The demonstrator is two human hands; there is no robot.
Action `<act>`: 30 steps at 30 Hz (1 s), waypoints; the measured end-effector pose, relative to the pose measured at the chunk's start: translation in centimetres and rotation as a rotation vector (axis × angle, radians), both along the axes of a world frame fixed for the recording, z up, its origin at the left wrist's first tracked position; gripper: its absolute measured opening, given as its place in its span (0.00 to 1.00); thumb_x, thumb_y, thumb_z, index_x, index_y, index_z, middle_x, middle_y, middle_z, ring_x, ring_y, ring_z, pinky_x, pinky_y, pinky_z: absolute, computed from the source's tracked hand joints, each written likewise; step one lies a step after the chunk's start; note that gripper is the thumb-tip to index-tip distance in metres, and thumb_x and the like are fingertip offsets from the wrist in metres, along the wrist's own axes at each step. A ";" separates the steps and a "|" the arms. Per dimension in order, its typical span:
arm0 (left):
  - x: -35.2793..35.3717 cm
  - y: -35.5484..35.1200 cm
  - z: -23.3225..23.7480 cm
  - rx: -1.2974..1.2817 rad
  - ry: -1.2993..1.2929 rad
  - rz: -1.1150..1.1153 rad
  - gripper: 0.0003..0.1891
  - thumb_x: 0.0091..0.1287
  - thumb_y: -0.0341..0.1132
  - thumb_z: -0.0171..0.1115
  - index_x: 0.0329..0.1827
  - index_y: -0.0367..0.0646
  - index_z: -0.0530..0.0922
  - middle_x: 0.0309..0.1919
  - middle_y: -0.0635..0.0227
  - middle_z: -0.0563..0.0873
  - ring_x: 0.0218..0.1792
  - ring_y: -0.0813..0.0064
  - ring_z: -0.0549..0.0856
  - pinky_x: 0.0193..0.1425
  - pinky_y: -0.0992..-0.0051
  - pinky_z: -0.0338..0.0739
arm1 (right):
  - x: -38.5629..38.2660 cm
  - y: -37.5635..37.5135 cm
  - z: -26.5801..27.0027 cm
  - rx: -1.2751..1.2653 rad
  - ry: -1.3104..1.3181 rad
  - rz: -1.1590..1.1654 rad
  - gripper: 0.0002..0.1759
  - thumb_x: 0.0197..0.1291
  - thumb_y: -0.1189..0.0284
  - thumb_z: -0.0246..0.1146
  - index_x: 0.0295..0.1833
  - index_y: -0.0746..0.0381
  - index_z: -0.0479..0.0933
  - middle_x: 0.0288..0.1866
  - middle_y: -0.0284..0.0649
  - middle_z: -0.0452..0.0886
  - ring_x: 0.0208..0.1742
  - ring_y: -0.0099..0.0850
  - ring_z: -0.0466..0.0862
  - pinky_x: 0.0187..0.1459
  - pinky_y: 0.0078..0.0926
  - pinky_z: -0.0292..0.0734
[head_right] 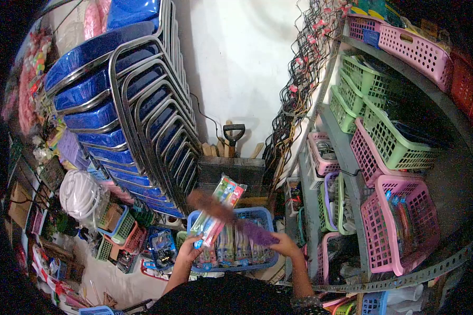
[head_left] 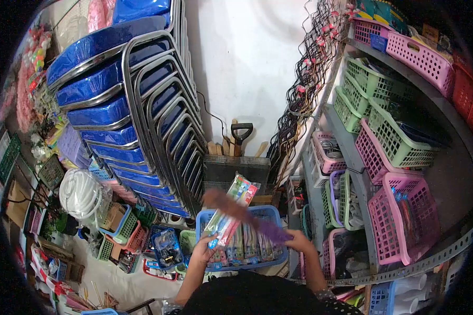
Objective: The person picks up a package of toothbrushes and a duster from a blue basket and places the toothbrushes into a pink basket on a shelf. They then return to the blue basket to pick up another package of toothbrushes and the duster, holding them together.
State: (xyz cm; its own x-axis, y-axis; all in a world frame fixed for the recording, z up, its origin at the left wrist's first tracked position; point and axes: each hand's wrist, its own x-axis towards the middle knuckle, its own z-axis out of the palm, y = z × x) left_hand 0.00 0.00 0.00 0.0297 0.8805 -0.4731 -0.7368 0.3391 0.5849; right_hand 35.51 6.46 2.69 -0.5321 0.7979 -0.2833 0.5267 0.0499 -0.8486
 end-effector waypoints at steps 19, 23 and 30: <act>-0.7 0.0 -1.3 0.130 -0.100 0.000 0.17 0.59 0.25 0.57 0.52 0.41 0.71 0.45 0.63 0.80 0.44 0.67 0.81 0.46 0.70 0.78 | -2.3 -0.3 0.2 0.052 0.193 -0.107 0.22 0.47 0.74 0.67 0.51 0.66 0.75 0.39 0.34 0.80 0.38 0.20 0.75 0.43 0.21 0.72; -1.4 -0.3 -2.1 0.029 -0.078 0.029 0.20 0.56 0.23 0.55 0.54 0.39 0.70 0.46 0.64 0.79 0.43 0.71 0.81 0.41 0.75 0.80 | -2.8 -0.2 -0.2 0.027 0.040 0.211 0.25 0.46 0.76 0.65 0.54 0.68 0.73 0.38 0.32 0.80 0.37 0.20 0.75 0.42 0.22 0.73; -1.5 -1.7 1.0 0.106 -0.027 -0.013 0.17 0.59 0.26 0.58 0.53 0.39 0.71 0.40 0.67 0.81 0.37 0.75 0.83 0.35 0.78 0.79 | -3.2 1.4 -1.5 0.158 0.145 -0.310 0.23 0.49 0.74 0.67 0.53 0.68 0.73 0.40 0.36 0.81 0.39 0.20 0.76 0.44 0.22 0.72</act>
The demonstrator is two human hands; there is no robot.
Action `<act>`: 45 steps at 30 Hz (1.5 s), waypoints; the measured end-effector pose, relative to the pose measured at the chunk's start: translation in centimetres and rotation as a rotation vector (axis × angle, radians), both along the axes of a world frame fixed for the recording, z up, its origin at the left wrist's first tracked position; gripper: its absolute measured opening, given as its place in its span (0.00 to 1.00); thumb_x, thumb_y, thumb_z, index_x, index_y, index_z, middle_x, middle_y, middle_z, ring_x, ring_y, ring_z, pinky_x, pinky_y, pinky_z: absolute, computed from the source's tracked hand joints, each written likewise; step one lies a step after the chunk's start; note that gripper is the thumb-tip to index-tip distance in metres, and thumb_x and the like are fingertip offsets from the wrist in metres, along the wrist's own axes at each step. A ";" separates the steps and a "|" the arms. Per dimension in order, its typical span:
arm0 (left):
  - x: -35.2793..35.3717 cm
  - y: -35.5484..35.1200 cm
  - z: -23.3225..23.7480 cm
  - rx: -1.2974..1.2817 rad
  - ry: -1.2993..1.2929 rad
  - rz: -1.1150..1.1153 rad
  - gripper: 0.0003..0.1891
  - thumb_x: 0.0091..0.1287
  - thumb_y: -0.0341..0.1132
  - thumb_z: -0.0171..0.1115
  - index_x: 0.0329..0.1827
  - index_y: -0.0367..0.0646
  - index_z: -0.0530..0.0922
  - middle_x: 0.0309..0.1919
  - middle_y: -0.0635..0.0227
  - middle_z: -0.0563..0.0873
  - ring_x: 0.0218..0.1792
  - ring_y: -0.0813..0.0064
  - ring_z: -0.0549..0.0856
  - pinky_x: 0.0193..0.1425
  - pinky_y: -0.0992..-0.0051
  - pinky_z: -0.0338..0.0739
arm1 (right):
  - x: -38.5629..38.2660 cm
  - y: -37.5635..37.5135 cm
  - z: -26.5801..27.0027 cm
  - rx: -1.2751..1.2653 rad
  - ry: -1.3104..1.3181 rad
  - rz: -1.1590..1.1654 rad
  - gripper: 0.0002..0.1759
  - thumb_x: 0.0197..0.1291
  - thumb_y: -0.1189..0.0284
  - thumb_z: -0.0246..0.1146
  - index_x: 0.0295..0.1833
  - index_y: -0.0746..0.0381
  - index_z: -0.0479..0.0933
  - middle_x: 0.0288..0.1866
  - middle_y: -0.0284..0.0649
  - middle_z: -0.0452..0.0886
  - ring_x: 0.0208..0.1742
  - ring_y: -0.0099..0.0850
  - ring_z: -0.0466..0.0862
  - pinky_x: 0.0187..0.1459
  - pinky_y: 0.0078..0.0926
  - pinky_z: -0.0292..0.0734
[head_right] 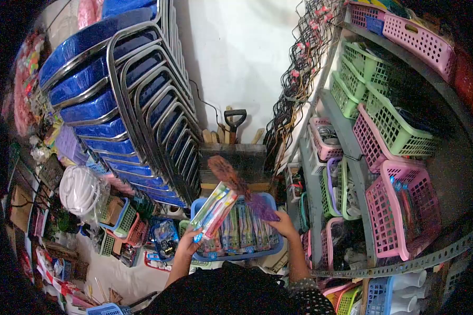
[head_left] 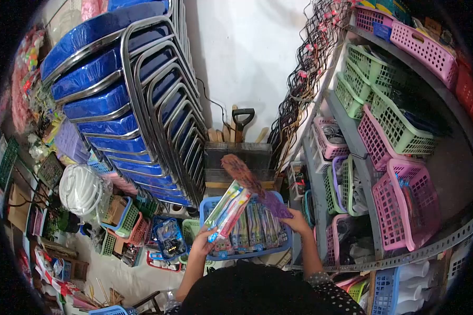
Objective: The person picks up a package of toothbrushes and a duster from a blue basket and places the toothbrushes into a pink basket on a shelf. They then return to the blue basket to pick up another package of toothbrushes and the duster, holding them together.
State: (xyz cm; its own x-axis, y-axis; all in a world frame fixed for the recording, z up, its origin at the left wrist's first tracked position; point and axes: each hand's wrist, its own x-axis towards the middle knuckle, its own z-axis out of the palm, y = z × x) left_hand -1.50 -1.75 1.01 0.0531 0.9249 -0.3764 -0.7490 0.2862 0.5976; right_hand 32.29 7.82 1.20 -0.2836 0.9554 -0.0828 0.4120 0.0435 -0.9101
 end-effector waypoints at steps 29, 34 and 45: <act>-6.4 -3.8 -0.9 -0.032 0.102 -0.168 0.21 0.55 0.23 0.59 0.54 0.37 0.71 0.44 0.64 0.81 0.42 0.71 0.82 0.41 0.73 0.80 | -2.8 -4.7 -7.3 -0.272 -0.046 0.013 0.30 0.57 0.60 0.61 0.60 0.68 0.66 0.56 0.44 0.74 0.55 0.33 0.74 0.56 0.25 0.67; -3.3 -0.4 -0.3 0.009 0.039 -0.391 0.21 0.54 0.23 0.60 0.53 0.37 0.72 0.42 0.63 0.81 0.40 0.71 0.83 0.39 0.74 0.80 | -1.9 -5.6 5.6 -0.303 0.622 -0.260 0.29 0.66 0.50 0.43 0.57 0.64 0.69 0.50 0.41 0.77 0.47 0.28 0.79 0.47 0.28 0.74; 12.4 10.5 5.4 0.397 0.058 -0.918 0.21 0.53 0.22 0.63 0.53 0.36 0.74 0.47 0.67 0.80 0.50 0.72 0.77 0.55 0.74 0.67 | 7.8 -13.5 18.1 0.240 0.383 -0.585 0.15 0.59 0.75 0.60 0.51 0.67 0.71 0.45 0.34 0.78 0.43 0.19 0.75 0.45 0.18 0.70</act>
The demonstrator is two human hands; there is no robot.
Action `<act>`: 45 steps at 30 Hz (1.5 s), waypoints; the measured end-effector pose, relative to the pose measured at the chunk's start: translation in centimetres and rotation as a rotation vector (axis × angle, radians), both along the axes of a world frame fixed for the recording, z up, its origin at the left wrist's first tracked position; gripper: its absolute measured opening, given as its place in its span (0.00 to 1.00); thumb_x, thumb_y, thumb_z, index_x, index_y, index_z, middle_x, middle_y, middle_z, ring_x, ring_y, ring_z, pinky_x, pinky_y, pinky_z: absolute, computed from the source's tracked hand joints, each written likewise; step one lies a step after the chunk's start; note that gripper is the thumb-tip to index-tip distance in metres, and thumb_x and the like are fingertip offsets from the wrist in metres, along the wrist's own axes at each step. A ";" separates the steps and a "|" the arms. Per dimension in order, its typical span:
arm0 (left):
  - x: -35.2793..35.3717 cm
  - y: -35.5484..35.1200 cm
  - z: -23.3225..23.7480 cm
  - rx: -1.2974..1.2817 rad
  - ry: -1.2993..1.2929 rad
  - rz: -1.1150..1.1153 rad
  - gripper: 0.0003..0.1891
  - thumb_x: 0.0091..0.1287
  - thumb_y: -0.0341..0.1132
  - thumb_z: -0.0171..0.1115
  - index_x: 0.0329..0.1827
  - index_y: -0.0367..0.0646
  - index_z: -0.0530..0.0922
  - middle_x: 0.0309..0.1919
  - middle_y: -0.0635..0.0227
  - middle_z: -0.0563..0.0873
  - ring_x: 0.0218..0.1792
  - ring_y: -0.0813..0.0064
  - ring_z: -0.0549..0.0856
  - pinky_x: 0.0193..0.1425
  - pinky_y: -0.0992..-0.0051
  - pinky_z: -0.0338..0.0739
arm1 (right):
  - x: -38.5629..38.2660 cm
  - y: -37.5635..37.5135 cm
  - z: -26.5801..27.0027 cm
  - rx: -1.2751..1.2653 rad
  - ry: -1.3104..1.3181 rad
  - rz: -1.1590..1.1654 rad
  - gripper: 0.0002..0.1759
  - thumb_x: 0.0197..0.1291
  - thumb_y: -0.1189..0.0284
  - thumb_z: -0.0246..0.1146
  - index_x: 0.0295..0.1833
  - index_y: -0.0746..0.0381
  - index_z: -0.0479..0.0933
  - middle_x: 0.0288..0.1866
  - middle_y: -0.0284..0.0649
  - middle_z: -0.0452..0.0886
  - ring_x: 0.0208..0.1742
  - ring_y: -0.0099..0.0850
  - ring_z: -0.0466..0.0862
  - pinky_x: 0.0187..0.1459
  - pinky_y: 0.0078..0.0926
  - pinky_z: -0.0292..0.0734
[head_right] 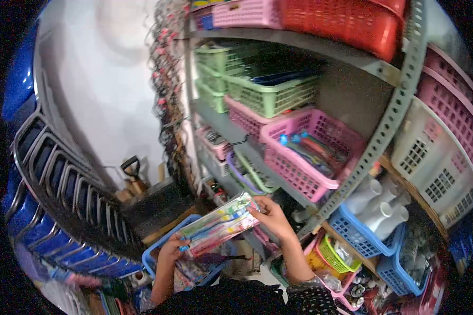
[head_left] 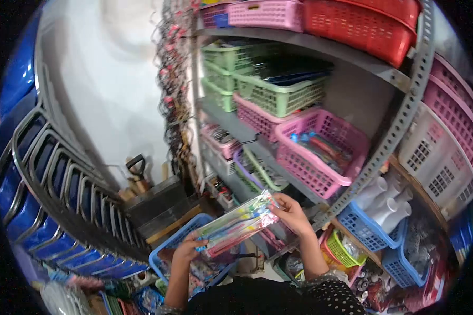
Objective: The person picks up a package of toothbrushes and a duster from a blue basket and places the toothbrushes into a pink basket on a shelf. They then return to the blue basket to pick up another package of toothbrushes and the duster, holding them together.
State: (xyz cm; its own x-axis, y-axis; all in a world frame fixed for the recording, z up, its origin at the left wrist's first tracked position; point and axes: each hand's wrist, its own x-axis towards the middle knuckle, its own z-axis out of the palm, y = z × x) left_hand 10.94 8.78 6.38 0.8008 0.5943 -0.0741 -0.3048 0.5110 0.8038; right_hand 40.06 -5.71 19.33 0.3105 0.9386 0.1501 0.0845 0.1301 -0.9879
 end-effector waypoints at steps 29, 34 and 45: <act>49.8 8.8 25.0 1.455 0.534 -0.190 0.40 0.43 0.43 0.70 0.59 0.31 0.67 0.57 0.46 0.72 0.60 0.54 0.70 0.64 0.70 0.62 | 16.8 3.8 18.7 -0.511 -0.976 -1.433 0.25 0.50 0.68 0.60 0.53 0.63 0.64 0.41 0.50 0.79 0.41 0.46 0.81 0.41 0.41 0.76; 54.6 10.8 21.6 1.705 0.667 -0.143 0.30 0.45 0.40 0.65 0.54 0.42 0.74 0.57 0.50 0.73 0.58 0.58 0.73 0.62 0.68 0.65 | 22.4 5.5 15.3 -0.685 -0.712 -1.509 0.31 0.53 0.61 0.62 0.59 0.62 0.62 0.57 0.50 0.69 0.56 0.45 0.73 0.48 0.38 0.74; 52.9 9.4 21.0 1.941 0.671 -0.497 0.27 0.46 0.23 0.53 0.54 0.48 0.76 0.52 0.55 0.78 0.53 0.56 0.77 0.56 0.67 0.71 | 27.3 5.9 8.8 -1.363 -0.608 -1.041 0.36 0.49 0.58 0.63 0.66 0.51 0.63 0.70 0.42 0.57 0.64 0.39 0.68 0.54 0.36 0.70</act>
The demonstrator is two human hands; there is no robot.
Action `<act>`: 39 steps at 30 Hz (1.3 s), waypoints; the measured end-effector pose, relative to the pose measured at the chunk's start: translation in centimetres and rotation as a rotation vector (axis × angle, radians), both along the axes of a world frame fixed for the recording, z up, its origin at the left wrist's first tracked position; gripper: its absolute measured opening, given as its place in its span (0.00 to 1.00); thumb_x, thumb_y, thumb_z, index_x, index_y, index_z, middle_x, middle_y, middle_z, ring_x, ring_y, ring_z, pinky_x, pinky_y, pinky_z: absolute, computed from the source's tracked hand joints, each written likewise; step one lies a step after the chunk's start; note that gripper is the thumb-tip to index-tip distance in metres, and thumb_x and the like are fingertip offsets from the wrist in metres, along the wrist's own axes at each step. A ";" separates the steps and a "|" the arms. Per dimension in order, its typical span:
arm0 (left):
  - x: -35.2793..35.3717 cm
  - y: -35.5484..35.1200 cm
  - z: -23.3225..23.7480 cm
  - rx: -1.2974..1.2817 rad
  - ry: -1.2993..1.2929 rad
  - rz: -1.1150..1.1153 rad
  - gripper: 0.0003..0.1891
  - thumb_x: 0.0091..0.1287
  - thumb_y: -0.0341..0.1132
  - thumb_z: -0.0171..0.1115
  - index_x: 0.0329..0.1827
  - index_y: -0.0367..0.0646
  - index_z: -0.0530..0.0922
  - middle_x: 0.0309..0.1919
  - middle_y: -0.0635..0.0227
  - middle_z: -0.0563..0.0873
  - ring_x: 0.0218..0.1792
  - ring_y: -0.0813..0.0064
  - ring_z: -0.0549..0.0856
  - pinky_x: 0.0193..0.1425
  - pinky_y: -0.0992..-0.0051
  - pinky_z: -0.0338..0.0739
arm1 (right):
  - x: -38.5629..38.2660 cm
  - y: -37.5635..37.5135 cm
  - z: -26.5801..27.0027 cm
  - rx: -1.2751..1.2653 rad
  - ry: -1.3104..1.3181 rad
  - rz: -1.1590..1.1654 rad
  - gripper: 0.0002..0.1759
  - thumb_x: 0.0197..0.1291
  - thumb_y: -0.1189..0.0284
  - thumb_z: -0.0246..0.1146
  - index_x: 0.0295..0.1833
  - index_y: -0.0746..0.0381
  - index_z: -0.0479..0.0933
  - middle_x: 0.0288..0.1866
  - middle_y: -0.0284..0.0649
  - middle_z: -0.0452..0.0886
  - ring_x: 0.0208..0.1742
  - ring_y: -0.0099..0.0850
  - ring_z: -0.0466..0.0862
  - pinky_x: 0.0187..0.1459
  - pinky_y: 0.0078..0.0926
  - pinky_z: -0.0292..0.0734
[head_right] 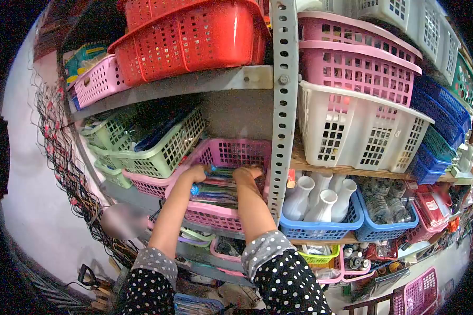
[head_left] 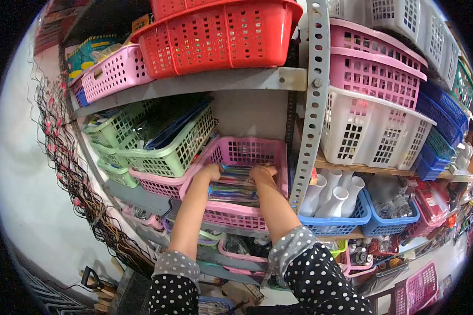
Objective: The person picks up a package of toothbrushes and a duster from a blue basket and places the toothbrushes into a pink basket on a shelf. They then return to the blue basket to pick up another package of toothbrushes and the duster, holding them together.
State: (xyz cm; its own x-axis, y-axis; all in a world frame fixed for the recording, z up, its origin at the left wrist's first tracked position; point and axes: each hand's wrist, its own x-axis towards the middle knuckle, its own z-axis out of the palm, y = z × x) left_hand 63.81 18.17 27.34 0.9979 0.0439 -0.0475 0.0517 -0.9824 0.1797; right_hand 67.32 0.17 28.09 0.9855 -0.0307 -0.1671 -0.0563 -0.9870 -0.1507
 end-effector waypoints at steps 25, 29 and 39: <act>-9.0 -4.4 5.8 -0.169 -0.848 -0.118 0.12 0.59 0.31 0.52 0.44 0.38 0.75 0.41 0.49 0.79 0.44 0.50 0.77 0.47 0.61 0.72 | -6.3 0.7 5.3 0.266 -0.719 0.564 0.20 0.51 0.65 0.58 0.50 0.62 0.75 0.53 0.45 0.75 0.52 0.45 0.76 0.50 0.43 0.73; -20.1 -6.7 5.7 -0.122 -1.086 -0.094 0.14 0.60 0.29 0.53 0.49 0.39 0.74 0.47 0.57 0.78 0.50 0.56 0.76 0.54 0.63 0.69 | -14.9 -1.8 7.6 0.777 -1.075 0.908 0.15 0.53 0.71 0.57 0.47 0.63 0.74 0.49 0.43 0.75 0.52 0.42 0.75 0.49 0.39 0.69; -47.4 -6.5 -14.3 -0.170 -0.904 0.744 0.14 0.58 0.30 0.56 0.48 0.39 0.74 0.43 0.57 0.78 0.44 0.55 0.77 0.49 0.63 0.70 | -29.3 3.0 -9.8 1.044 -0.210 1.589 0.11 0.53 0.75 0.59 0.44 0.61 0.76 0.43 0.40 0.77 0.46 0.40 0.76 0.48 0.35 0.69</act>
State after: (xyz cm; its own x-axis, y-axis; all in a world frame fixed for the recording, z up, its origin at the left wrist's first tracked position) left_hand 16.41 11.66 13.05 0.4036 0.6895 0.6014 0.3881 -0.7243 0.5699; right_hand 37.98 3.14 18.32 0.0042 0.8082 0.5889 0.7724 0.3714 -0.5153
